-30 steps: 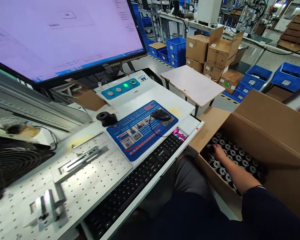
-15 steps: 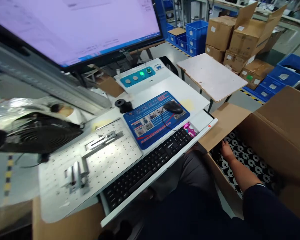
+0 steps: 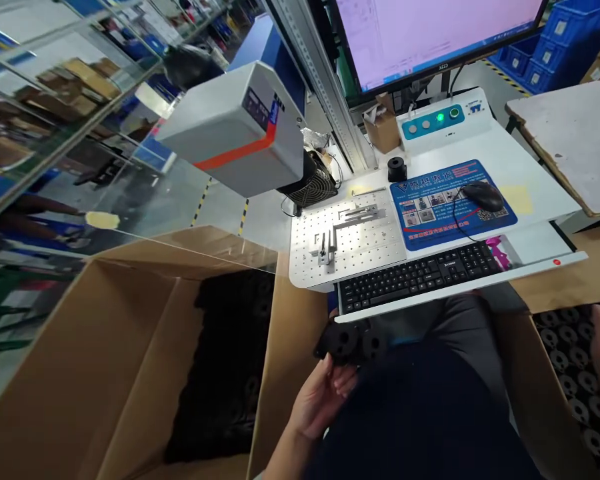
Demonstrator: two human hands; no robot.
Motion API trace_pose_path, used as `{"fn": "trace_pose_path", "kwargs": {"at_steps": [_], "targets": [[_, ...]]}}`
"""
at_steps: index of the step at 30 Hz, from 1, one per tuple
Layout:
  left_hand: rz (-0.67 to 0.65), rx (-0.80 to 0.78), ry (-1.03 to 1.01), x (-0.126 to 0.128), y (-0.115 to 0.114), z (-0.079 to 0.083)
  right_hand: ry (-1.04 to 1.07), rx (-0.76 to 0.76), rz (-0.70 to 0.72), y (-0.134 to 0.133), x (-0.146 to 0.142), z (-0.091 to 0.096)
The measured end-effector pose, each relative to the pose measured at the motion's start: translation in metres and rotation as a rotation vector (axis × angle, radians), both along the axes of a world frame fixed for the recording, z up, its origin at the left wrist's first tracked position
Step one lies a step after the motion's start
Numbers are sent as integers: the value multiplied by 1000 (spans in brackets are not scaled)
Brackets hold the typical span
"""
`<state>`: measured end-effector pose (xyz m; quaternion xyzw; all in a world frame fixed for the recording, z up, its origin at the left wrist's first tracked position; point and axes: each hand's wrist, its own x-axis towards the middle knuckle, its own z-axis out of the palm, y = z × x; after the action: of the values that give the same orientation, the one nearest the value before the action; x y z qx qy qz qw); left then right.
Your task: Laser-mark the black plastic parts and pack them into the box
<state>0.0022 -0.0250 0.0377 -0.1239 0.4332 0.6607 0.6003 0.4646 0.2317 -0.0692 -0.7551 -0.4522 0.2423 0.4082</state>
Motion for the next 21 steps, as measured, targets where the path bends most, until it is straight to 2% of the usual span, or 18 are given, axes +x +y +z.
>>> {"fn": "trace_pose_path", "kwargs": {"at_steps": [2, 4, 6, 8, 9, 12, 15, 18, 21], "targets": [[-18, 40, -34, -2, 2, -5, 59, 127, 118, -21, -59, 38], [-24, 71, -57, -4, 6, -7, 169, 132, 446, -45, -124, 62], [-35, 118, -67, -7, 8, -7, 200, 103, 846, -70, -186, 72], [-52, 161, -71, -9, 7, -6, 228, 96, 1115, -93, -239, 73], [-54, 177, -70, -11, 6, -5, 239, 95, 1202, -103, -262, 72], [-32, 210, -58, -18, -3, -4, 243, 95, 1315, -124, -314, 71], [0, 236, -29, -31, -19, -6, 225, 100, 1369, -128, -346, 77], [37, 246, 23, -56, -42, -12, 171, 147, 1407, -108, -369, 87], [162, 221, 87, -97, -72, -26, 31, 210, 1340, -61, -399, 96]]}}
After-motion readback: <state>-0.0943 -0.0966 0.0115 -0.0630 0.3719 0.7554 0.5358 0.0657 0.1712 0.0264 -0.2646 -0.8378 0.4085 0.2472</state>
